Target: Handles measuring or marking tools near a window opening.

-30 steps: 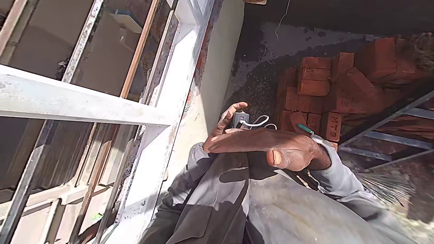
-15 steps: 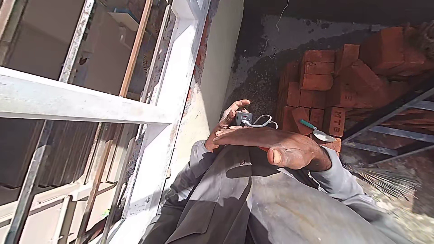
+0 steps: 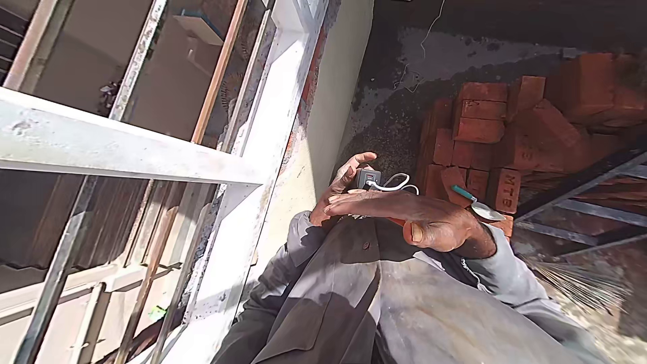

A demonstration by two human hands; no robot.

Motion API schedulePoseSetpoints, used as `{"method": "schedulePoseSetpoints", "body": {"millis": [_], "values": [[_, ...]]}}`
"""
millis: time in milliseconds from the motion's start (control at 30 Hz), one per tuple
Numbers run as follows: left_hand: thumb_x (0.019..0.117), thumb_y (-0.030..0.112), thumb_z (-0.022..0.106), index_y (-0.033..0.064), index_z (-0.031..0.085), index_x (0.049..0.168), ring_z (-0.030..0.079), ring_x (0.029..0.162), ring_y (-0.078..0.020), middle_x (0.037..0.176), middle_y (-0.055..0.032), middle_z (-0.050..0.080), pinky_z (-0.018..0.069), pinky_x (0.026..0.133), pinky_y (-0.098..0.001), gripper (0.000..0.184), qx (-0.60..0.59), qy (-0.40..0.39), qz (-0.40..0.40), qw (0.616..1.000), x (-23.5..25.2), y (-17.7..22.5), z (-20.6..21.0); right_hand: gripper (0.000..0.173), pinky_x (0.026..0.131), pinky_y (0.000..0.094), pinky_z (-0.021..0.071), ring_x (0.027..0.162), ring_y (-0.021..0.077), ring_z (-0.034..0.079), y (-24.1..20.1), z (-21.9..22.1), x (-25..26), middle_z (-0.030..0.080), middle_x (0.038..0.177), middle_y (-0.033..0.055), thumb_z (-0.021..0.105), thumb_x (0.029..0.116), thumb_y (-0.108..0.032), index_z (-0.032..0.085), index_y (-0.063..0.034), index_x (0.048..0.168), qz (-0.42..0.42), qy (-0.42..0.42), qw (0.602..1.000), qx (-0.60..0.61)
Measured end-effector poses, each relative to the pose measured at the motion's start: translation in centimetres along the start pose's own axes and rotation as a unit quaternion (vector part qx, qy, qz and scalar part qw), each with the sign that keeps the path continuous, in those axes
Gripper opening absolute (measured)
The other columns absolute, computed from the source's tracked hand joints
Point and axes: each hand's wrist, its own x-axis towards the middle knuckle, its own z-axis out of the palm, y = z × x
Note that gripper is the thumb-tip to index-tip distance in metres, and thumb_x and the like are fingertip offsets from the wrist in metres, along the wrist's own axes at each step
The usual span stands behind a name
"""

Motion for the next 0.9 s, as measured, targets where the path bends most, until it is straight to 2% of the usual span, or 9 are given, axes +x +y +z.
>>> {"method": "schedulePoseSetpoints", "body": {"millis": [133, 200, 267, 433, 600, 667, 733, 800, 900], "values": [[0.101, 0.047, 0.058, 0.0237, 0.056, 0.142, 0.066, 0.098, 0.0012, 0.111, 0.0066, 0.072, 0.0537, 0.091, -0.0163, 0.048, 0.01, 0.018, 0.013, 1.0, -0.2, 1.9, 1.9, 0.091, 0.127, 0.0396, 0.0303, 0.143, 0.0212, 0.046, 0.0, -0.4, 0.4, 0.06, 0.141, 0.015, 0.017, 0.1043, -0.066, 0.045, 0.0087, 0.148, 0.002, -0.004, 1.0, -0.012], [0.1, 0.048, 0.06, 0.0199, 0.053, 0.146, 0.068, 0.098, -0.0053, 0.113, -0.001, 0.071, 0.0554, 0.09, -0.0216, 0.054, -0.044, -0.013, 0.017, 0.999, 0.9, -0.4, -0.2, 0.093, 0.127, 0.0398, 0.0298, 0.145, 0.0217, 0.045, 0.1, -0.4, 0.4, 0.059, 0.143, 0.015, 0.018, 0.1028, -0.069, 0.045, 0.0081, 0.148, 0.009, -0.004, 1.0, -0.001], [0.1014, 0.05, 0.057, 0.014, 0.041, 0.154, 0.065, 0.105, -0.0147, 0.122, -0.0118, 0.066, 0.0541, 0.094, -0.0305, 0.066, -0.081, -0.084, 0.031, 0.993, 2.6, -3.6, -3.5, 0.096, 0.127, 0.0404, 0.0301, 0.146, 0.0218, 0.044, 0.2, -0.4, 0.4, 0.058, 0.146, 0.0147, 0.018, 0.1013, -0.072, 0.046, 0.0066, 0.148, 0.016, 0.001, 1.0, 0.005], [0.101, 0.048, 0.057, 0.0216, 0.056, 0.142, 0.066, 0.095, 0.0024, 0.108, 0.0077, 0.071, 0.0537, 0.088, -0.0154, 0.049, -0.005, 0.039, 0.004, 0.999, 0.0, 2.0, 1.9, 0.096, 0.128, 0.0407, 0.0291, 0.146, 0.0234, 0.044, 0.5, -0.5, 0.6, 0.056, 0.146, 0.0177, 0.019, 0.1021, -0.07, 0.046, 0.0092, 0.148, 0.005, 0.006, 1.0, 0.012], [0.0968, 0.054, 0.063, 0.0095, 0.041, 0.153, 0.067, 0.099, -0.0186, 0.115, -0.0152, 0.067, 0.0556, 0.092, -0.0348, 0.075, -0.103, -0.069, 0.028, 0.992, 3.7, -5.5, -5.5, 0.095, 0.129, 0.043, 0.0269, 0.148, 0.0258, 0.042, 0.6, -0.5, 0.9, 0.055, 0.148, 0.0171, 0.02, 0.102, -0.07, 0.047, 0.0092, 0.147, 0.01, 0.008, 1.0, 0.015], [0.1006, 0.051, 0.058, 0.0094, 0.04, 0.154, 0.067, 0.098, -0.0184, 0.115, -0.0151, 0.067, 0.056, 0.092, -0.0346, 0.07, -0.088, -0.046, 0.011, 0.995, 3.7, -5.1, -5.3, 0.094, 0.129, 0.0427, 0.0264, 0.149, 0.0257, 0.04, 0.6, -0.7, 0.9, 0.054, 0.15, 0.0174, 0.02, 0.1025, -0.069, 0.047, 0.0088, 0.147, 0.011, 0.006, 1.0, 0.007], [0.1029, 0.052, 0.047, 0.0218, 0.053, 0.145, 0.068, 0.093, -0.0121, 0.108, -0.0056, 0.07, 0.0562, 0.092, -0.0298, 0.053, -0.004, 0.119, -0.099, 0.988, 2.5, -1.6, -1.6, 0.096, 0.128, 0.0423, 0.0273, 0.147, 0.0245, 0.042, 0.7, -0.6, 0.9, 0.054, 0.149, 0.0168, 0.018, 0.1017, -0.071, 0.047, 0.0081, 0.148, 0.011, 0.005, 1.0, 0.004], [0.1033, 0.053, 0.051, 0.0119, 0.04, 0.154, 0.065, 0.1, -0.0152, 0.118, -0.0118, 0.065, 0.0545, 0.093, -0.0311, 0.066, -0.038, -0.031, 0.005, 0.999, 2.8, -3.5, -4.2, 0.097, 0.127, 0.0418, 0.0292, 0.146, 0.0232, 0.043, 0.7, -0.7, 1.0, 0.056, 0.148, 0.0152, 0.017, 0.1013, -0.072, 0.047, 0.0067, 0.148, 0.013, 0.005, 1.0, -0.001], [0.0937, 0.06, 0.063, 0.015, 0.047, 0.15, 0.066, 0.093, -0.0128, 0.111, -0.008, 0.067, 0.056, 0.087, -0.0293, 0.074, -0.059, -0.028, 0.013, 0.998, 3.2, -3.3, -3.7, 0.094, 0.128, 0.0435, 0.0293, 0.147, 0.025, 0.043, 0.9, -0.7, 1.1, 0.056, 0.148, 0.0155, 0.018, 0.1022, -0.07, 0.048, 0.0072, 0.147, 0.009, 0.006, 1.0, -0.004]]}}
